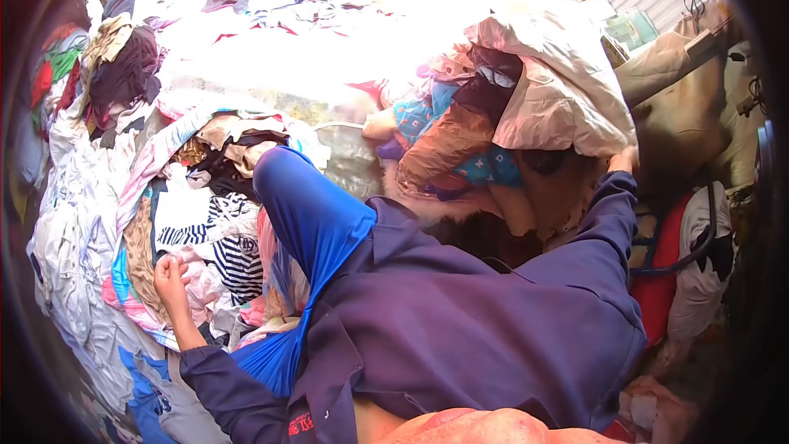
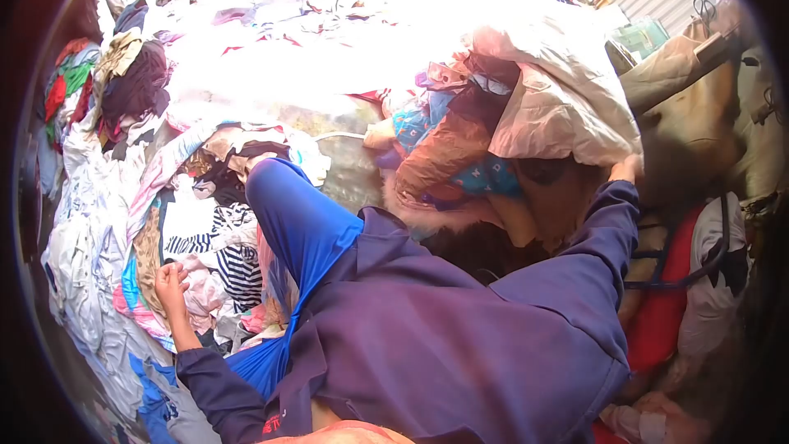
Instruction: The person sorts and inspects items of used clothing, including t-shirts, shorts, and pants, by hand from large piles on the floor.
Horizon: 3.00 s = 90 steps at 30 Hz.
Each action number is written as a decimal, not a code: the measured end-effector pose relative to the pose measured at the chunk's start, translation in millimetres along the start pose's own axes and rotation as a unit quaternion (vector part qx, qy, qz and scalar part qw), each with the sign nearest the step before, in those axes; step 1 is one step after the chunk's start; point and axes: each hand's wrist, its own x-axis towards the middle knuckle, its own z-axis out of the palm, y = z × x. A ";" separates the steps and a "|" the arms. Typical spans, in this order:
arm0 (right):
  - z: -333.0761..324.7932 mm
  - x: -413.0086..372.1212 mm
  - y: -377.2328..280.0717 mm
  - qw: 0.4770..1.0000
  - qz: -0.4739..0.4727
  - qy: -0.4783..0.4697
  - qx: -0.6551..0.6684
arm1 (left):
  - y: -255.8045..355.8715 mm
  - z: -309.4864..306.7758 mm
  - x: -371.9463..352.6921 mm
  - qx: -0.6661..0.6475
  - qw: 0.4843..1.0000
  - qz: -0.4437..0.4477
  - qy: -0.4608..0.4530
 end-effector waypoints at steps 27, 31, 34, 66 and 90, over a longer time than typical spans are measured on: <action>-734.3 -660.8 58.8 0.307 -0.565 0.668 0.374 | 35.6 -102.8 -41.3 -0.210 0.899 0.071 0.376; -798.3 -648.7 68.3 0.308 -0.628 0.579 0.419 | 36.7 -108.0 -41.0 -0.244 0.901 0.073 0.351; -853.2 -619.0 75.2 0.184 -0.587 0.631 0.473 | 41.6 -104.3 -37.3 -0.229 0.904 0.070 0.355; -637.0 -869.9 123.5 -0.090 -0.950 0.143 0.262 | -2.9 -94.3 -16.7 0.004 0.938 0.067 0.341; -634.5 -549.0 155.6 -0.113 -0.780 0.145 0.598 | 55.1 4.7 -6.8 -0.037 0.998 -0.011 -0.057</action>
